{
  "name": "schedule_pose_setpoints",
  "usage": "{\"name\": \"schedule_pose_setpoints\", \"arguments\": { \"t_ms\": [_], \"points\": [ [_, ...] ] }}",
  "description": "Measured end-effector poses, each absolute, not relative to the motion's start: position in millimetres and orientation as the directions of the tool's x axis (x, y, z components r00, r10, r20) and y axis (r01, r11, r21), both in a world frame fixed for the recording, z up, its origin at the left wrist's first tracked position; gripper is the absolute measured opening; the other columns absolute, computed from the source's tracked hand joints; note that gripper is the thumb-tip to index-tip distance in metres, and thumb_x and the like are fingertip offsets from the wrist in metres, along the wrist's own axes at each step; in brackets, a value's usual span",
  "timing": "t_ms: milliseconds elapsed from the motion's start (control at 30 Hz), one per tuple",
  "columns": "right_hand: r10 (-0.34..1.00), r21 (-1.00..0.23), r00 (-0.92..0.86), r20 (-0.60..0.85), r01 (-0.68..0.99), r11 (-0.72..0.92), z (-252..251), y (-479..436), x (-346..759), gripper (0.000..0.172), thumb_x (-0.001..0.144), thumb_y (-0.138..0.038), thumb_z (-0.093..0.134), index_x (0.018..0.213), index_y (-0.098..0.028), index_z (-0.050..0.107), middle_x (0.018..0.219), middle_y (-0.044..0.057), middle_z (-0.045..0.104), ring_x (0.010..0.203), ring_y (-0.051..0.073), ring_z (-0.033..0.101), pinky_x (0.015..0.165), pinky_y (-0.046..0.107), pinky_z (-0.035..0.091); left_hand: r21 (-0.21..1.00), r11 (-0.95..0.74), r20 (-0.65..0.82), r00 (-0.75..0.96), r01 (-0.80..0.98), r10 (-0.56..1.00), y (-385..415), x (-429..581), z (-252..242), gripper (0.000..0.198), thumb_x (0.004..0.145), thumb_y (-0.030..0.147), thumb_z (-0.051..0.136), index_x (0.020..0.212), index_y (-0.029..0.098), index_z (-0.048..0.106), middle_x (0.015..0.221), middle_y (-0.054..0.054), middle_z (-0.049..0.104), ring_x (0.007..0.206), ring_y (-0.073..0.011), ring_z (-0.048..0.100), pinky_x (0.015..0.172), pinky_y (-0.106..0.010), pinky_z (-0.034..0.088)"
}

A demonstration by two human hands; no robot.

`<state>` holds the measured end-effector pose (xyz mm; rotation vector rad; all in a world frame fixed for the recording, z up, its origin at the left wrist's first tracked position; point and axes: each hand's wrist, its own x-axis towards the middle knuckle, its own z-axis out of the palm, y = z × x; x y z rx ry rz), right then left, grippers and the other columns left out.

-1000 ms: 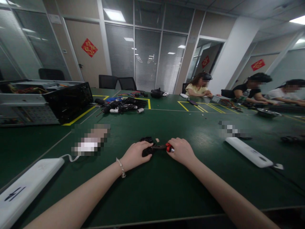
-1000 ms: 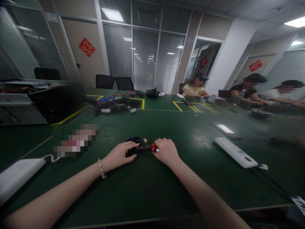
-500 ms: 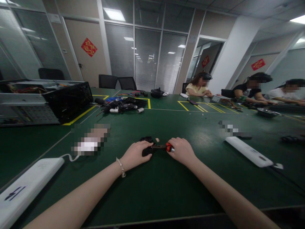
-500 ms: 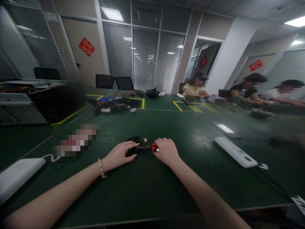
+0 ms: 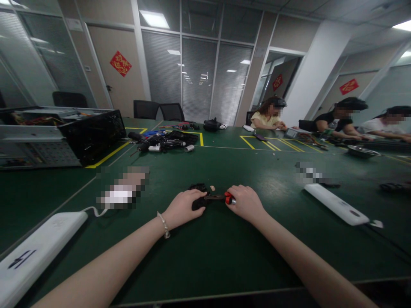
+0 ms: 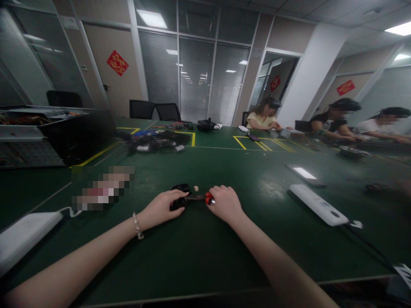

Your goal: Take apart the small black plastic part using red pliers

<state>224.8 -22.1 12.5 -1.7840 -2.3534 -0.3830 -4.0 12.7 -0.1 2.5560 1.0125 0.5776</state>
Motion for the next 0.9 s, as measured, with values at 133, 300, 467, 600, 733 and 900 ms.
{"name": "schedule_pose_setpoints", "arguments": {
  "t_ms": [133, 300, 467, 600, 733, 900],
  "points": [
    [0.921, 0.116, -0.277, 0.275, 0.960, 0.254, 13.9, -22.4, 223.4, 0.017, 0.073, -0.030, 0.050, 0.082, -0.018, 0.058, 0.080, 0.004, 0.061, 0.073, 0.017, 0.053, 0.064, 0.028, 0.036, 0.433, -0.705, 0.265, 0.668, 0.562, 0.695, 12.8, -3.8, 0.0, 0.041, 0.077, 0.035, 0.053, 0.117, 0.024, 0.050, 0.117, -0.002, 0.056, 0.106, -0.0198, 0.051, 0.092, -0.035, 0.038],
    [0.921, 0.104, -0.268, 0.281, 0.963, 0.248, 13.1, -22.3, 224.3, 0.017, 0.073, -0.031, 0.051, 0.082, -0.018, 0.058, 0.080, 0.004, 0.061, 0.072, 0.016, 0.052, 0.064, 0.028, 0.036, 0.433, -0.696, 0.252, 0.664, 0.573, 0.704, 12.4, -4.0, 1.2, 0.042, 0.078, 0.037, 0.053, 0.117, 0.024, 0.050, 0.117, -0.002, 0.055, 0.105, -0.0202, 0.052, 0.090, -0.036, 0.040],
    [0.926, 0.096, -0.267, 0.266, 0.963, 0.250, 14.1, -23.1, 224.3, 0.018, 0.073, -0.032, 0.051, 0.083, -0.018, 0.058, 0.081, 0.005, 0.061, 0.072, 0.016, 0.053, 0.065, 0.028, 0.038, 0.444, -0.692, 0.243, 0.667, 0.569, 0.705, 12.5, -4.3, 0.9, 0.042, 0.078, 0.037, 0.052, 0.117, 0.024, 0.050, 0.118, -0.002, 0.055, 0.106, -0.0207, 0.051, 0.091, -0.036, 0.039],
    [0.921, 0.099, -0.272, 0.279, 0.962, 0.254, 13.9, -22.9, 223.6, 0.017, 0.073, -0.031, 0.051, 0.083, -0.018, 0.058, 0.081, 0.004, 0.061, 0.073, 0.016, 0.053, 0.066, 0.028, 0.038, 0.445, -0.694, 0.245, 0.668, 0.566, 0.703, 12.4, -4.5, 1.2, 0.042, 0.078, 0.037, 0.052, 0.117, 0.024, 0.050, 0.118, -0.003, 0.055, 0.107, -0.0210, 0.050, 0.093, -0.037, 0.037],
    [0.923, 0.102, -0.270, 0.273, 0.963, 0.251, 13.5, -22.3, 224.4, 0.018, 0.074, -0.031, 0.051, 0.083, -0.018, 0.058, 0.081, 0.004, 0.061, 0.073, 0.016, 0.053, 0.065, 0.028, 0.038, 0.451, -0.680, 0.227, 0.663, 0.578, 0.714, 12.1, -4.5, 1.6, 0.042, 0.078, 0.038, 0.053, 0.118, 0.025, 0.050, 0.118, -0.002, 0.055, 0.107, -0.0213, 0.050, 0.092, -0.037, 0.038],
    [0.925, 0.103, -0.271, 0.266, 0.962, 0.253, 13.6, -21.9, 224.4, 0.018, 0.073, -0.031, 0.051, 0.083, -0.018, 0.058, 0.081, 0.004, 0.061, 0.073, 0.016, 0.052, 0.065, 0.028, 0.037, 0.447, -0.688, 0.239, 0.664, 0.572, 0.708, 12.5, -4.0, 0.4, 0.042, 0.078, 0.037, 0.053, 0.118, 0.025, 0.050, 0.119, -0.002, 0.054, 0.108, -0.0208, 0.050, 0.092, -0.036, 0.038]
  ]
}}
